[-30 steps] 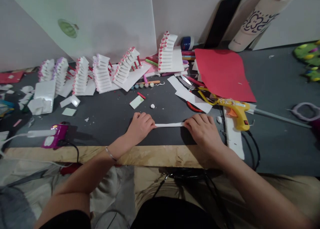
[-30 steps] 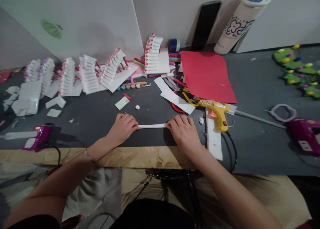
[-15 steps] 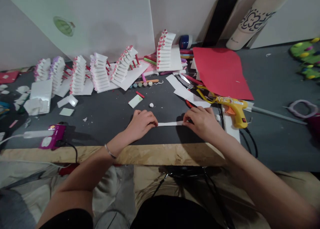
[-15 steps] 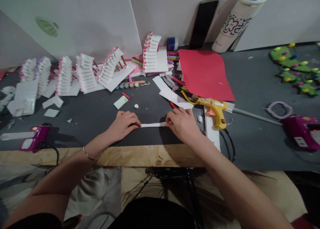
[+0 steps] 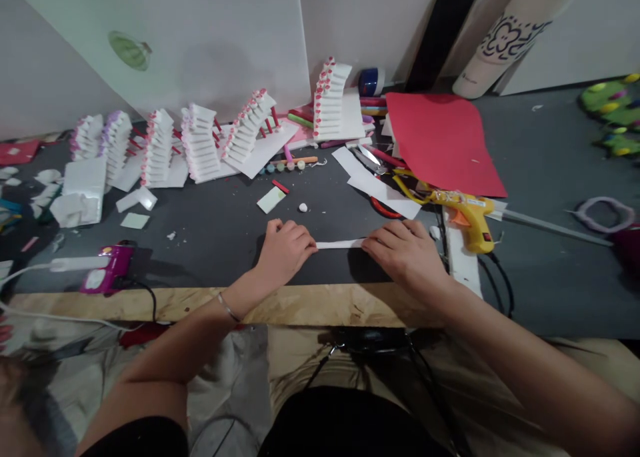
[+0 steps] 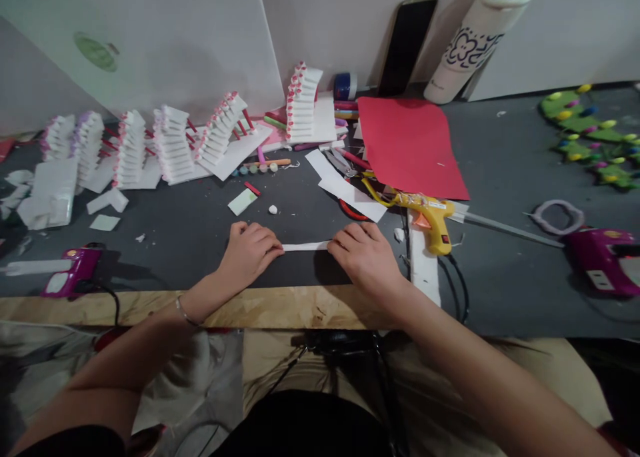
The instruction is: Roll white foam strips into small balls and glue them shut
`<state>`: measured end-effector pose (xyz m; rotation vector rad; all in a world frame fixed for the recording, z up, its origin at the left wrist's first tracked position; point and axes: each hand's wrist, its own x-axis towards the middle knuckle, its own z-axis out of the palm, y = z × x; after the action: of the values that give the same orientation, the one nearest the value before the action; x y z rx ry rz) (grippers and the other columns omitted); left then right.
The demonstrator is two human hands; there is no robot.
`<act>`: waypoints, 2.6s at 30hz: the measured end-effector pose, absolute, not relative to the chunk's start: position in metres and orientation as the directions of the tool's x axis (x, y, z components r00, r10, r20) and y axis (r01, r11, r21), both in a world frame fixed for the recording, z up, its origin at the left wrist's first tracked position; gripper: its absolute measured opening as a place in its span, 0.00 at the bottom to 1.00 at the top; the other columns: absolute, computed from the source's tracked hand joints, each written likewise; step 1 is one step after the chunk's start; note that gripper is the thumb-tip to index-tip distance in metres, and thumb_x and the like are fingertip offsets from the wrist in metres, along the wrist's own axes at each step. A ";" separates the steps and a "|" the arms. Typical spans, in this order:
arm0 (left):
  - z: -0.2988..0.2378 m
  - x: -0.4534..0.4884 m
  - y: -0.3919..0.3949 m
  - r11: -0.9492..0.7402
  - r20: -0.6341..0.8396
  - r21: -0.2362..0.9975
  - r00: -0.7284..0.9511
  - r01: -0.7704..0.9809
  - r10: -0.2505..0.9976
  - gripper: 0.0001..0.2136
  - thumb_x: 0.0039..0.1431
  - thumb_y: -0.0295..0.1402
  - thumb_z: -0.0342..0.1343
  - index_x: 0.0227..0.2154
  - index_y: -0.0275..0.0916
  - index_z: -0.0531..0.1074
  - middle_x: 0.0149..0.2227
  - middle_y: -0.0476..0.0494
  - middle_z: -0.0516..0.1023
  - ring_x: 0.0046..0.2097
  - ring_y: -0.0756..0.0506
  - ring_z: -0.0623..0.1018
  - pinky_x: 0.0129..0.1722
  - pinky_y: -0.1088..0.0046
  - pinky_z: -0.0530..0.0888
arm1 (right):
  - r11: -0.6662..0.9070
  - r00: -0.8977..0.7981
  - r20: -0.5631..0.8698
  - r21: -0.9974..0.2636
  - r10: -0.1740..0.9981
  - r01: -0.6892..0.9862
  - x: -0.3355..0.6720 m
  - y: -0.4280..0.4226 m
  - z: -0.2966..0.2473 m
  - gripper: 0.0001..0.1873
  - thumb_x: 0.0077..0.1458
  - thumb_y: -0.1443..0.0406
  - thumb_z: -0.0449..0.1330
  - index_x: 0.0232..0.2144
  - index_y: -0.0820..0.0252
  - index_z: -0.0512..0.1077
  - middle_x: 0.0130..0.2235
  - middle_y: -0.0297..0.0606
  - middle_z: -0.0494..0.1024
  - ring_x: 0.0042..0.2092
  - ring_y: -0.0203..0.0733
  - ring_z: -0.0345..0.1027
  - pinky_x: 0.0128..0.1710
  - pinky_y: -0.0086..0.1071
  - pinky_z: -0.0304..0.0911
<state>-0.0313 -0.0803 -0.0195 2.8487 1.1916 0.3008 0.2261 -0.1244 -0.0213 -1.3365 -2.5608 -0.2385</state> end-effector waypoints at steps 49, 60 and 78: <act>-0.013 0.000 -0.079 -0.313 0.061 0.738 0.403 0.597 0.913 0.15 0.60 0.47 0.53 0.40 0.44 0.78 0.33 0.48 0.82 0.30 0.48 0.77 0.30 0.75 0.67 | 0.572 -0.439 0.462 -0.199 0.771 0.796 0.226 -0.100 -0.007 0.07 0.50 0.73 0.52 0.27 0.55 0.60 0.23 0.34 0.70 0.27 0.41 0.63 0.31 0.33 0.54; -0.018 0.007 -0.072 -0.016 0.004 0.982 0.066 0.186 0.998 0.09 0.49 0.38 0.63 0.25 0.37 0.79 0.18 0.52 0.69 0.21 0.54 0.62 0.22 0.77 0.59 | 0.369 -0.215 0.304 -0.680 0.928 0.634 0.214 -0.089 0.010 0.01 0.55 0.66 0.57 0.30 0.56 0.67 0.27 0.34 0.73 0.28 0.38 0.65 0.29 0.32 0.58; -0.027 0.007 -0.073 -0.083 0.089 0.983 -0.032 0.165 0.995 0.13 0.55 0.45 0.59 0.27 0.38 0.76 0.21 0.51 0.69 0.24 0.52 0.63 0.24 0.76 0.61 | -0.039 0.018 -0.044 -0.973 0.999 -0.226 0.143 -0.073 -0.028 0.12 0.45 0.57 0.68 0.29 0.57 0.74 0.29 0.32 0.76 0.31 0.36 0.67 0.35 0.33 0.65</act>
<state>0.0073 -0.0734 -0.0266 1.3765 1.3173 1.2208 0.1431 -0.0732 -0.0285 -1.0799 -1.0039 1.3216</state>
